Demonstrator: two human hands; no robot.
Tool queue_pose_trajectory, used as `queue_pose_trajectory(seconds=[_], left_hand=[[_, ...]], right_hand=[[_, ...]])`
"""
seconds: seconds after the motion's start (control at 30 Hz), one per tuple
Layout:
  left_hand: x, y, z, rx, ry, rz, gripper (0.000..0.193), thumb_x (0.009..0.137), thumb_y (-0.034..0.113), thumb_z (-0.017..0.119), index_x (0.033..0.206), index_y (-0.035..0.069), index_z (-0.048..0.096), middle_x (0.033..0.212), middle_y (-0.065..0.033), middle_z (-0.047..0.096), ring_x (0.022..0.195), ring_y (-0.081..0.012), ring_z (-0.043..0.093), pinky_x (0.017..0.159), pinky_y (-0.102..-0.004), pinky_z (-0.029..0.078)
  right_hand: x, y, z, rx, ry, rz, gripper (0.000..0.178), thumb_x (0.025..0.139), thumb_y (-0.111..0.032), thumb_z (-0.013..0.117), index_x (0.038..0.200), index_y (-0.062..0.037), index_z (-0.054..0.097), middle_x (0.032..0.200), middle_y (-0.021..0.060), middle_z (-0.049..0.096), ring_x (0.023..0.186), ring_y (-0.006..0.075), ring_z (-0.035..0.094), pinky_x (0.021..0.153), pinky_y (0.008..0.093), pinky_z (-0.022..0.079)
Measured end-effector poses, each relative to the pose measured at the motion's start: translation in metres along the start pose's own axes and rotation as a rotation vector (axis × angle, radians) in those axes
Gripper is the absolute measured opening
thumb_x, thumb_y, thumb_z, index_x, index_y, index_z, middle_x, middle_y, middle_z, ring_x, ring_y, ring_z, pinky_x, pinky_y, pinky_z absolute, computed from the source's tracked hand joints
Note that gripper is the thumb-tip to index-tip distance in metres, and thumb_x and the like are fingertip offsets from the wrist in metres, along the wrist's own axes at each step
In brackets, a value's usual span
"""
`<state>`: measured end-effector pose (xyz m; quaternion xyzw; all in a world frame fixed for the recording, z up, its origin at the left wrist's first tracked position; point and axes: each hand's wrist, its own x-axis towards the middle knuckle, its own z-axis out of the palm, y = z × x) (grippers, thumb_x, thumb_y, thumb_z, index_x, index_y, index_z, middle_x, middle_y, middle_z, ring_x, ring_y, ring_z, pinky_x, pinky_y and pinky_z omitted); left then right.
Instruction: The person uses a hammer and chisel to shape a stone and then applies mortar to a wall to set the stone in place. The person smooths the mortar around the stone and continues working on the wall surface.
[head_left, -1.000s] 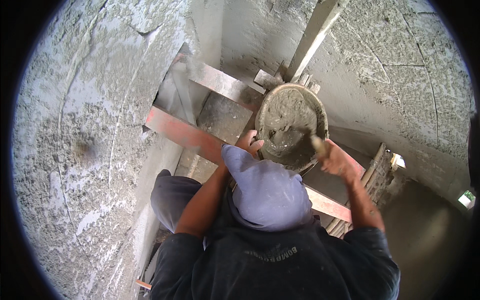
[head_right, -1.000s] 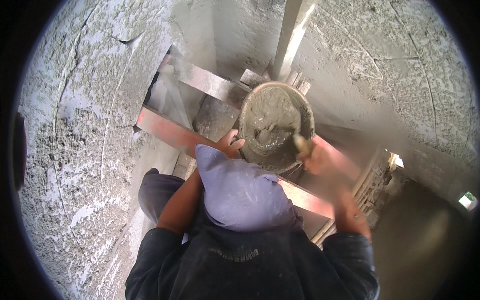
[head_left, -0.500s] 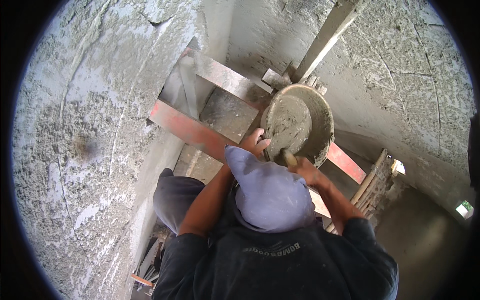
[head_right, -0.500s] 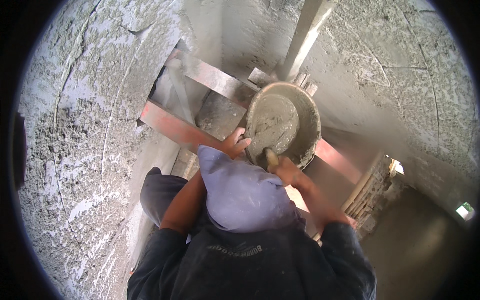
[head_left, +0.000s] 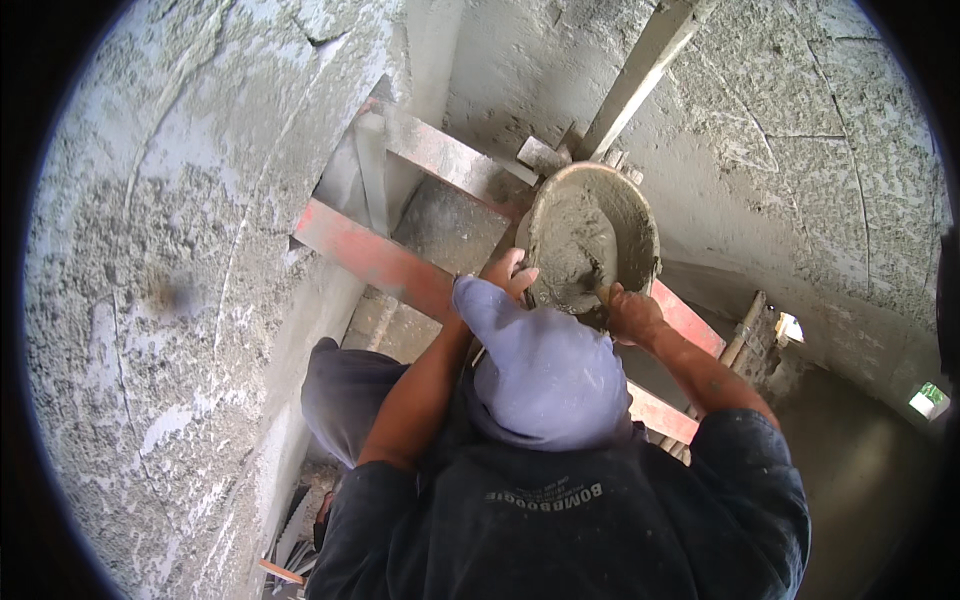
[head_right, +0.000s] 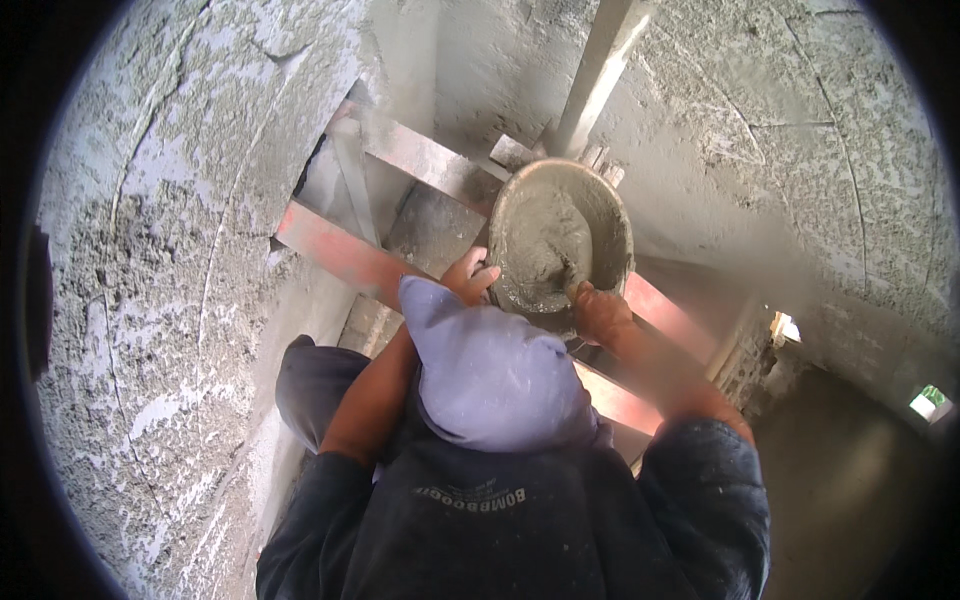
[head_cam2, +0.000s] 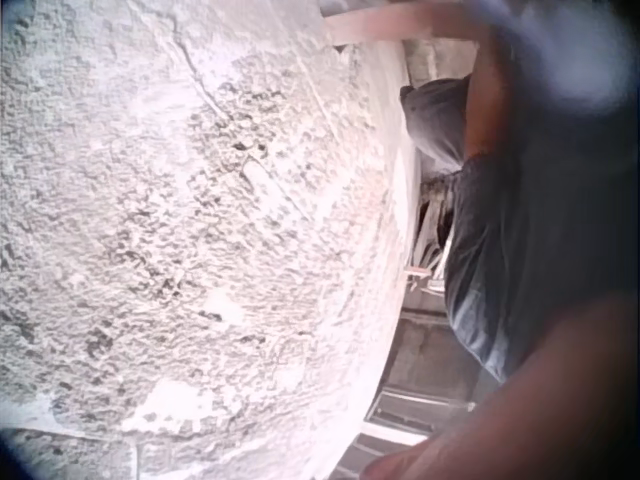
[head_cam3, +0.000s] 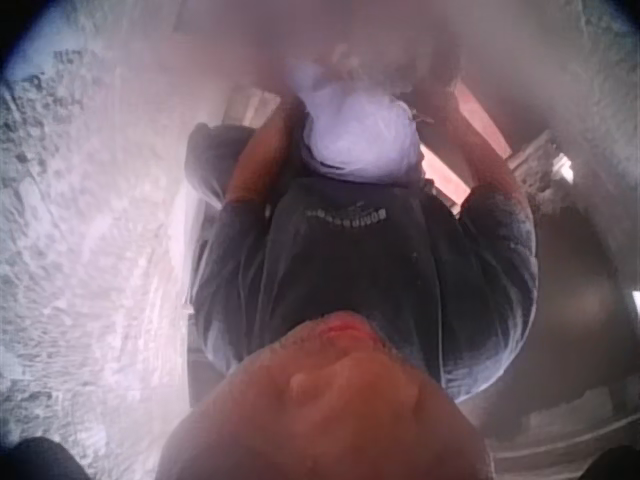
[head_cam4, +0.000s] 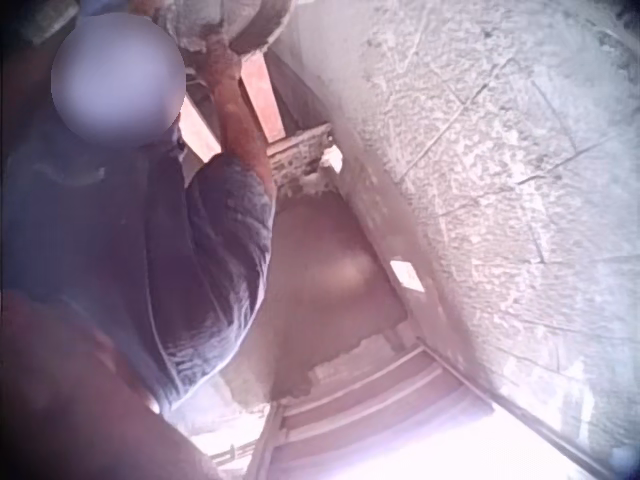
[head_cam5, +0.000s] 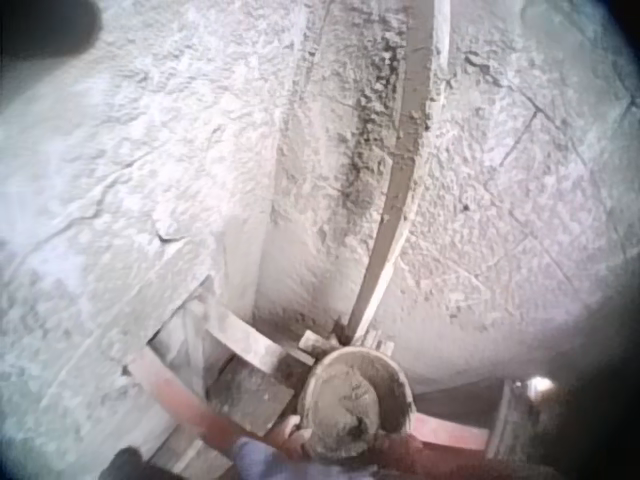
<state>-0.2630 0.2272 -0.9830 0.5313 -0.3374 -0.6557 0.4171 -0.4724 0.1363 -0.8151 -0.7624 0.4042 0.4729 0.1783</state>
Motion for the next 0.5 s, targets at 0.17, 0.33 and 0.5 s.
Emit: queue_pose_trajectory(seconds=[0.17, 0.33, 0.5], left_hand=[[-0.013, 0.029, -0.008, -0.074, -0.031, -0.101, 0.049, 0.086, 0.026, 0.057, 0.122, -0.003, 0.042, 0.095, -0.0122, 0.059, 0.069, -0.0121, 0.053, 0.058, -0.0279, 0.042], [-0.009, 0.02, 0.001, -0.089, -0.017, -0.051, 0.049, 0.086, 0.027, 0.057, 0.123, -0.002, 0.042, 0.093, -0.013, 0.06, 0.063, -0.0131, 0.053, 0.054, -0.0289, 0.041], [-0.005, 0.002, -0.003, -0.006, -0.011, -0.079, 0.054, 0.086, 0.029, 0.059, 0.127, 0.0, 0.039, 0.096, -0.0146, 0.06, 0.073, -0.0145, 0.056, 0.06, -0.0291, 0.044]], right_hand=[[-0.074, 0.035, -0.1, -0.186, -0.006, -0.187, 0.025, 0.086, -0.015, 0.048, 0.108, -0.004, 0.055, 0.097, 0.0194, 0.063, 0.089, 0.0294, 0.066, 0.074, 0.0433, 0.052], [-0.012, 0.046, -0.068, -0.188, 0.052, 0.014, 0.028, 0.085, -0.016, 0.051, 0.109, -0.0014, 0.051, 0.102, 0.0191, 0.063, 0.091, 0.032, 0.066, 0.078, 0.0422, 0.052], [-0.033, -0.004, -0.058, -0.001, -0.233, -0.017, 0.058, 0.083, -0.03, 0.058, 0.131, -0.0027, 0.039, 0.13, 0.0219, 0.049, 0.11, 0.0323, 0.058, 0.1, 0.0491, 0.038]])
